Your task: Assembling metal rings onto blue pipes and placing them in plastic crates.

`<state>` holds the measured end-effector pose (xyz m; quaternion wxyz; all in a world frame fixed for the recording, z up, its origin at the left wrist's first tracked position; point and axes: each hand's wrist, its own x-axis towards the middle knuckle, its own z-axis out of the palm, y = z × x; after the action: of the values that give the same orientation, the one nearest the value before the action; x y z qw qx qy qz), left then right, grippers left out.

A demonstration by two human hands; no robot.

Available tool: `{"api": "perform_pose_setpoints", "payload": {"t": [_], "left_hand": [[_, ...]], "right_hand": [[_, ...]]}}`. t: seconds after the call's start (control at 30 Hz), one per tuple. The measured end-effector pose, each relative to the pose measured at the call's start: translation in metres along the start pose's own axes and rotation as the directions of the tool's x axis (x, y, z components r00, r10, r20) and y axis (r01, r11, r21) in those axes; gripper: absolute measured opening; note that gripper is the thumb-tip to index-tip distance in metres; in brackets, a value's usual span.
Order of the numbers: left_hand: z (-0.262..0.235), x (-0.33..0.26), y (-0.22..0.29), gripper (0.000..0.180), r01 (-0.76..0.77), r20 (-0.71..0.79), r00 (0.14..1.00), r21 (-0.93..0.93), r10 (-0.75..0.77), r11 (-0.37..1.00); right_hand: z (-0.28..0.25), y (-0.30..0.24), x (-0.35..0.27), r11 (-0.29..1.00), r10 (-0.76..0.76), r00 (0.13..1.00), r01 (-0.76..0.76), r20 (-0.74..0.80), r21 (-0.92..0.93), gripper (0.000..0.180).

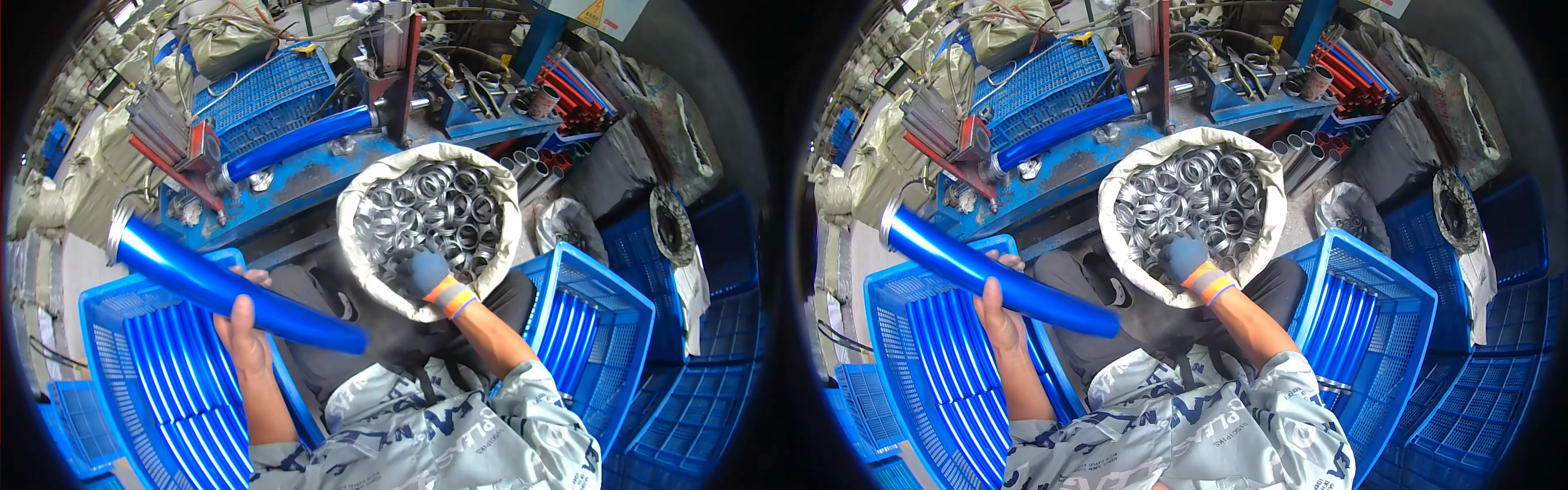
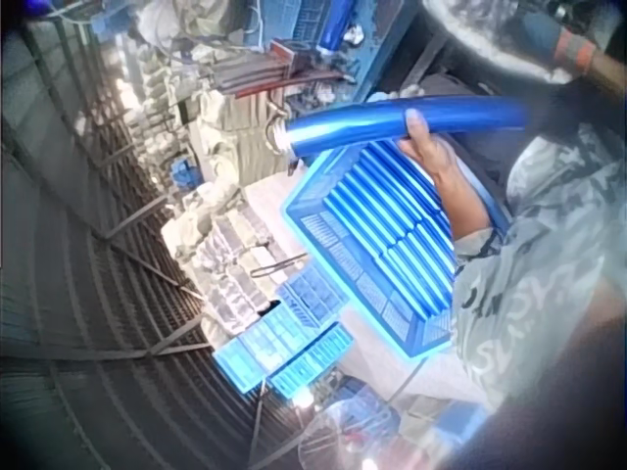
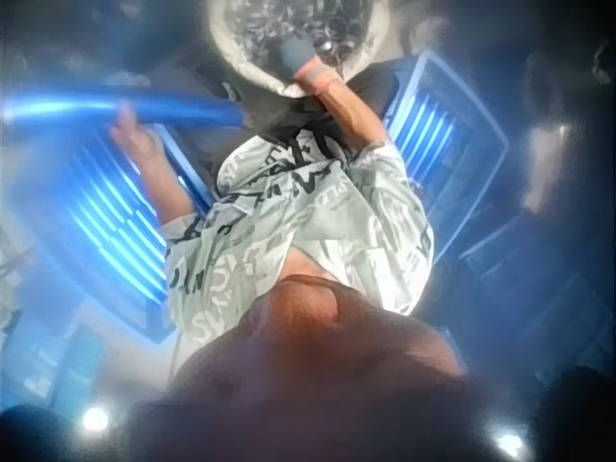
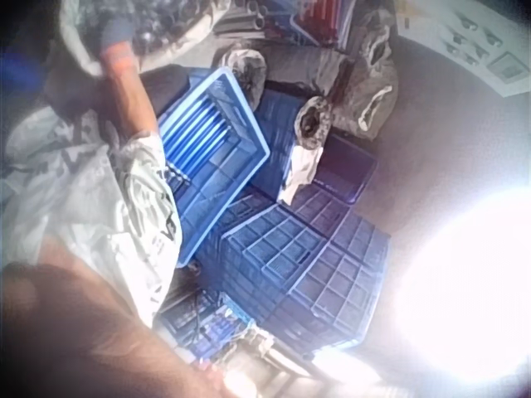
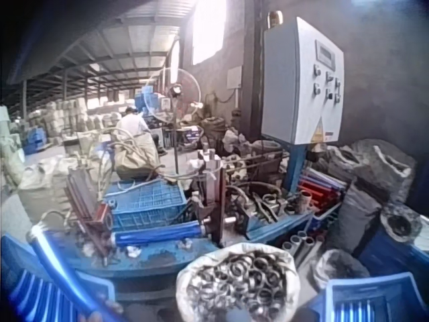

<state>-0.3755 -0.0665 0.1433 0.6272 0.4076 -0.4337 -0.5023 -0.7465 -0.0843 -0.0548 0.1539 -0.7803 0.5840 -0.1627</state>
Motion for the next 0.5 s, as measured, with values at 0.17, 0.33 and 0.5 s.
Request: {"api": "perform_pose_setpoints", "payload": {"t": [0.17,0.33,0.5], "left_hand": [[-0.003,-0.028,-0.048,0.056,0.236,-0.092,0.952,-0.389,-0.292,0.89],[0.013,-0.04,-0.079,0.058,0.3,-0.02,0.938,-0.451,-0.346,0.841],[0.021,-0.042,-0.078,0.058,0.24,-0.119,0.945,-0.38,-0.304,0.893]], "right_hand": [[-0.022,0.004,-0.015,-0.12,0.427,0.866,-0.232,0.261,0.965,0.022],[-0.092,-0.064,-0.033,-0.173,0.281,0.959,0.002,0.047,0.985,0.039],[-0.113,-0.079,-0.038,0.025,0.264,0.964,-0.023,0.016,0.999,0.069]]}}
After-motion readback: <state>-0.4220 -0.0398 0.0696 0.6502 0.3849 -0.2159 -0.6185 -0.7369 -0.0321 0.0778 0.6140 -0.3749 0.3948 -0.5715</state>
